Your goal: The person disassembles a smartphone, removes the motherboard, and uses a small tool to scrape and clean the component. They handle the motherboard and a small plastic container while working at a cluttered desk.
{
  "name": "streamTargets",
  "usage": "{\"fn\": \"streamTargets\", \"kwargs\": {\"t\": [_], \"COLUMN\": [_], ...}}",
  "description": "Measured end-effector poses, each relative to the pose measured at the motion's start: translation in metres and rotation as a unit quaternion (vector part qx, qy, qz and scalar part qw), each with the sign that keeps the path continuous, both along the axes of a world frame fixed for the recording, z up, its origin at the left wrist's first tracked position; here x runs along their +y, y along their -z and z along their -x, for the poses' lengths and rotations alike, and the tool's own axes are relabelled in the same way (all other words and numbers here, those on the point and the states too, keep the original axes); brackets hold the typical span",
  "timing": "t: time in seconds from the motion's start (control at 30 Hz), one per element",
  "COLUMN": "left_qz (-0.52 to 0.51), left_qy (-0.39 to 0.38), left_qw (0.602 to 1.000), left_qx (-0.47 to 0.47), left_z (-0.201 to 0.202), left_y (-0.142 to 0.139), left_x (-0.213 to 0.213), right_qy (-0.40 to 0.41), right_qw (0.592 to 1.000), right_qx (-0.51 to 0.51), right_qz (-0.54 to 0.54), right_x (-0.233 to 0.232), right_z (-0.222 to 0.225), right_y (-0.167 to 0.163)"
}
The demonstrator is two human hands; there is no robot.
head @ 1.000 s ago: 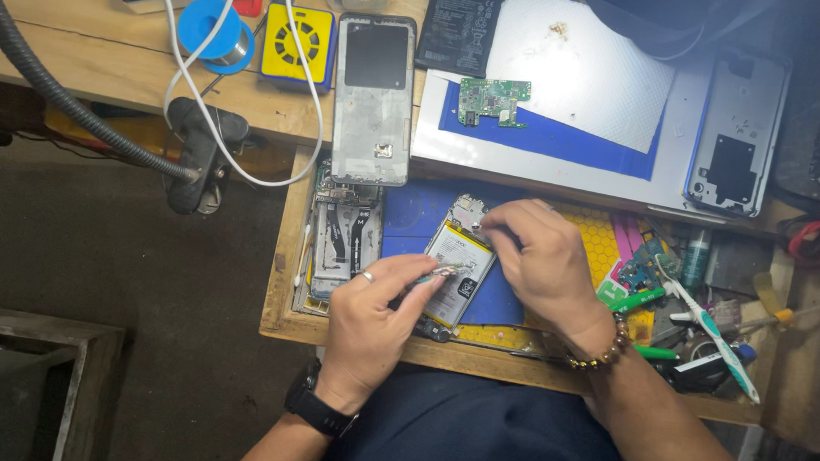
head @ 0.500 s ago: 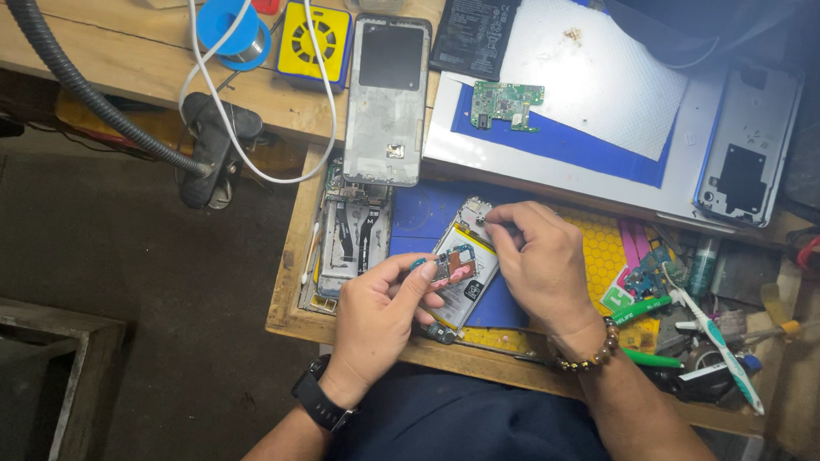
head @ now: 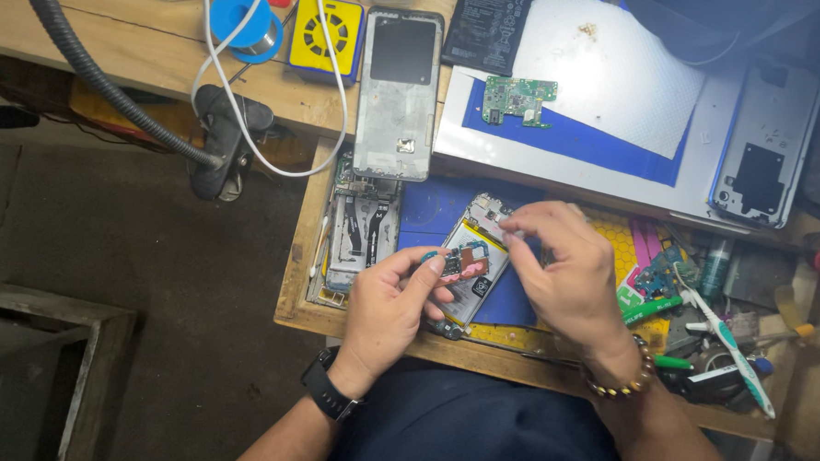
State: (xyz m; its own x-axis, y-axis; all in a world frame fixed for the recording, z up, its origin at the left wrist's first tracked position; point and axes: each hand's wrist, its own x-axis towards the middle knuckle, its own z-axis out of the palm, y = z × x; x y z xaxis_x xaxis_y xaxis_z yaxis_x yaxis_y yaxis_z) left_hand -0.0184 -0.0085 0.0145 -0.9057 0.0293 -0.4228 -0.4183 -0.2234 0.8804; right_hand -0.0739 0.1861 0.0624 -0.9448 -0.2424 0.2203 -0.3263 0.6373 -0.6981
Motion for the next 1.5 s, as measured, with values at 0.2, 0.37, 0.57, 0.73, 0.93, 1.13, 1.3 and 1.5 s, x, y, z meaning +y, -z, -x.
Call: {"fn": "streamTargets", "kwargs": {"t": [0.2, 0.37, 0.57, 0.73, 0.93, 1.13, 1.3, 1.5], "left_qz": [-0.018, 0.007, 0.21, 0.249, 0.265, 0.31, 0.346, 0.36], "left_qy": [0.02, 0.032, 0.032, 0.041, 0.05, 0.04, 0.027, 0.021], "left_qw": [1.0, 0.997, 0.933, 0.884, 0.86, 0.829, 0.805, 0.798], "left_qx": [0.004, 0.074, 0.29, 0.394, 0.432, 0.464, 0.482, 0.483], "left_z": [0.0, -0.002, -0.007, -0.005, -0.004, -0.005, -0.006, -0.009], "left_y": [-0.005, -0.019, -0.036, -0.037, -0.035, -0.037, -0.039, -0.035], "left_x": [0.001, 0.002, -0.002, -0.003, -0.003, -0.003, -0.001, 0.001], "right_qy": [-0.091, -0.066, -0.115, -0.148, -0.132, -0.106, -0.023, 0.024], "right_qw": [0.987, 0.99, 0.988, 0.976, 0.975, 0.964, 0.933, 0.918], "right_qx": [-0.085, -0.106, -0.075, -0.13, -0.159, -0.184, -0.261, -0.278], "right_qz": [0.099, 0.058, 0.072, 0.093, 0.083, 0.159, 0.248, 0.282], "right_x": [0.004, 0.006, 0.015, 0.023, 0.025, 0.022, 0.014, 0.005], "right_z": [-0.008, -0.01, -0.01, -0.009, -0.008, -0.014, -0.027, -0.033], "right_y": [-0.008, -0.007, -0.012, -0.018, -0.017, -0.009, -0.002, 0.002]}}
